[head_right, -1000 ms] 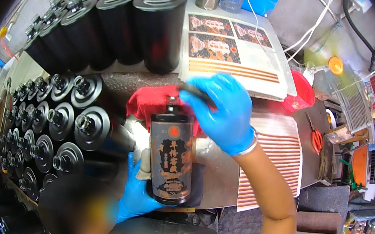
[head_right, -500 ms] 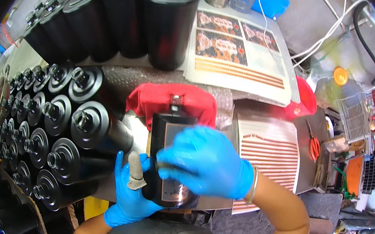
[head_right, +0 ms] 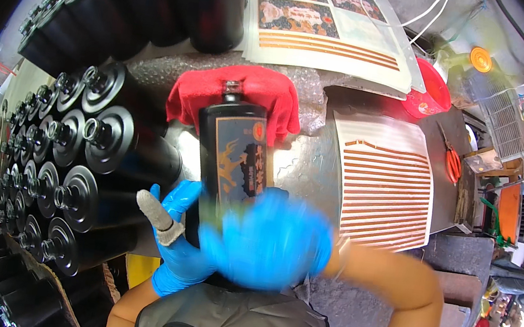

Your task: The person applies decorative labels to cylindrical metal containers. They pick up a container, align a printed label, and smooth it onto the surface using a green scrubbing pad. The person repeats this process for multiple containers, handling them one at a time.

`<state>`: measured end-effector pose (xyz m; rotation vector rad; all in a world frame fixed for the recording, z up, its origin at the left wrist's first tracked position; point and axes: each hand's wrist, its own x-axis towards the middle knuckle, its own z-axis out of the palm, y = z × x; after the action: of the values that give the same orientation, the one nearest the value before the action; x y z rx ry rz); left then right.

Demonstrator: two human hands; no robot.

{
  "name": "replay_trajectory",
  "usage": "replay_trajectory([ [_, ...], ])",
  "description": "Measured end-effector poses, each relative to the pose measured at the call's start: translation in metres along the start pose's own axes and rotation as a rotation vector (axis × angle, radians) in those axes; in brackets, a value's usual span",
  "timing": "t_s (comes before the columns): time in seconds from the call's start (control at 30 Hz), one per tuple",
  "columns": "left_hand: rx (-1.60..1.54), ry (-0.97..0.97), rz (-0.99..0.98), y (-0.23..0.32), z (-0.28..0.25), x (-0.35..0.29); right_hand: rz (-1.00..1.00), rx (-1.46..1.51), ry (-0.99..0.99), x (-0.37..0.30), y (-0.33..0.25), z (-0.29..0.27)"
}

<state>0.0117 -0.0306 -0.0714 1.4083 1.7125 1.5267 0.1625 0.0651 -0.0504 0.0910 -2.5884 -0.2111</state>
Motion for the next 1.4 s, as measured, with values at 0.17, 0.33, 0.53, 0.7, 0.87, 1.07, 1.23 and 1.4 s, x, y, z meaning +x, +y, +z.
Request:
replay_trajectory([
  [0.17,0.219,-0.063,0.113,-0.02,-0.022,-0.025,0.377,0.63,-0.106,0.014,0.003,-0.032],
  [0.33,0.169,-0.031,0.194,-0.031,-0.021,-0.024,0.303,0.584,-0.073,0.011,-0.014,-0.044],
  [0.53,0.188,-0.121,0.111,-0.03,-0.025,-0.017,0.378,0.307,0.195,0.024,0.054,-0.025],
  [0.7,0.081,-0.259,0.102,-0.026,-0.026,-0.002,0.378,0.903,0.077,-0.008,-0.001,-0.036],
  [0.87,0.154,-0.335,0.197,-0.027,-0.033,-0.005,0.246,0.322,0.147,-0.001,0.061,-0.031],
  [1.07,0.445,-0.303,0.186,-0.015,-0.016,-0.022,0.177,0.474,-0.12,-0.047,0.005,-0.049],
  [1.23,0.707,-0.319,0.217,-0.003,-0.012,-0.021,0.329,0.352,0.14,-0.014,0.007,-0.043],
  [1.4,0.511,-0.272,0.21,-0.021,-0.016,-0.017,0.44,0.486,0.106,0.018,0.008,-0.032],
])
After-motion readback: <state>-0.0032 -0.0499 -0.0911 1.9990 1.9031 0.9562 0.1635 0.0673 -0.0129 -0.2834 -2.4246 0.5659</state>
